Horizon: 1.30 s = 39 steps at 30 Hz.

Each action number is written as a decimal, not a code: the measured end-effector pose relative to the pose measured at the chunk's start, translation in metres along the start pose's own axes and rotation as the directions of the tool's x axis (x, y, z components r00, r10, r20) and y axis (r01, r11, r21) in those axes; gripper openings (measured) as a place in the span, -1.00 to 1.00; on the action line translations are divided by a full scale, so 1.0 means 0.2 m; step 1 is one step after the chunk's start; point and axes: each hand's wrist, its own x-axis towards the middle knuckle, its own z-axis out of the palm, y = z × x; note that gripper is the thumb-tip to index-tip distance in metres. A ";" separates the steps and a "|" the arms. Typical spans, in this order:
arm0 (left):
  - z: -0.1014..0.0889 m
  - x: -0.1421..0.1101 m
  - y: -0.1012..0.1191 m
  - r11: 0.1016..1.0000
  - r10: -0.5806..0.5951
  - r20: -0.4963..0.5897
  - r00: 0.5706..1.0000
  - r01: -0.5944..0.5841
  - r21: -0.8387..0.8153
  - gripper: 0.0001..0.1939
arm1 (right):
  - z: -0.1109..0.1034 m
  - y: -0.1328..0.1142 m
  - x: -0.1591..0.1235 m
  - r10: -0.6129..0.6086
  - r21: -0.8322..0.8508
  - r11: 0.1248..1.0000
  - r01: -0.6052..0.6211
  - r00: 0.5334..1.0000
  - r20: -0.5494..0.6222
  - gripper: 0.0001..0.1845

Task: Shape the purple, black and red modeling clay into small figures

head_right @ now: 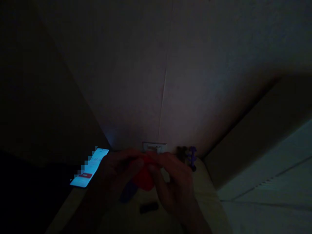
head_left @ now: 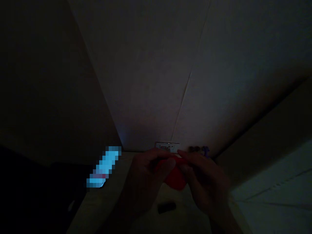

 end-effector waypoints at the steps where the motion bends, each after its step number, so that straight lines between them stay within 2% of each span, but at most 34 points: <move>1: 0.00 0.00 0.00 1.000 -0.009 -0.017 1.000 0.009 0.001 -0.87 | 0.00 0.00 0.00 -0.003 -0.011 1.000 0.003 1.000 0.010 -0.70; 6: 0.00 -0.01 0.00 0.997 0.042 -0.092 0.995 -0.037 0.061 -0.86 | 0.00 -0.01 -0.01 0.032 -0.021 0.999 -0.031 0.995 0.094 -0.74; 12: 0.02 -0.02 -0.01 0.998 0.004 -0.071 0.997 -0.009 -0.068 -0.90 | 0.00 -0.03 0.01 0.069 -0.016 0.998 -0.069 0.998 0.013 -0.80; 14: 0.03 -0.02 -0.01 0.996 -0.018 -0.056 0.998 0.012 -0.090 -0.82 | 0.00 -0.01 0.00 0.084 0.004 0.996 -0.084 0.996 -0.004 -0.81; 16: 0.02 -0.02 -0.01 0.997 -0.010 -0.043 0.999 0.007 -0.075 -0.76 | 0.01 0.00 -0.01 0.104 0.047 0.994 -0.103 0.995 -0.009 -0.76; 20: 0.01 -0.02 0.01 0.997 0.077 -0.073 0.994 -0.078 -0.011 -0.90 | 0.01 0.01 -0.03 0.153 0.110 0.983 -0.150 0.988 -0.018 -0.64; 24: 0.01 -0.02 0.01 0.997 0.074 -0.106 0.992 -0.075 -0.007 -0.94 | 0.00 -0.01 -0.01 0.098 0.019 0.995 -0.098 0.995 -0.007 -0.83; 26: 0.01 -0.02 0.01 0.997 0.075 -0.114 0.991 -0.077 -0.009 -0.94 | 0.00 -0.02 -0.01 0.088 0.024 0.996 -0.088 0.996 -0.001 -0.87; 28: 0.02 -0.02 0.01 0.996 0.085 -0.131 0.988 -0.088 -0.019 -0.95 | 0.01 -0.01 -0.01 0.114 0.036 0.993 -0.113 0.993 -0.013 -0.82; 30: 0.03 -0.02 0.01 0.995 0.086 -0.165 0.983 -0.093 -0.038 -0.95 | 0.01 0.00 -0.02 0.145 0.073 0.987 -0.143 0.989 -0.030 -0.70; 33: 0.04 -0.02 0.01 0.993 0.084 -0.217 0.972 -0.100 -0.063 -0.94 | 0.02 0.01 -0.04 0.124 0.112 0.986 -0.121 0.992 -0.016 -0.56; 36: 0.04 -0.01 0.00 0.990 0.085 -0.223 0.971 -0.107 -0.090 -0.94 | 0.01 0.00 -0.02 0.073 0.050 0.996 -0.074 0.997 0.005 -0.65; 39: 0.03 -0.01 -0.01 0.990 0.087 -0.159 0.983 -0.103 -0.095 -0.90 | 0.00 -0.02 0.00 0.059 0.013 0.998 -0.059 0.998 0.019 -0.76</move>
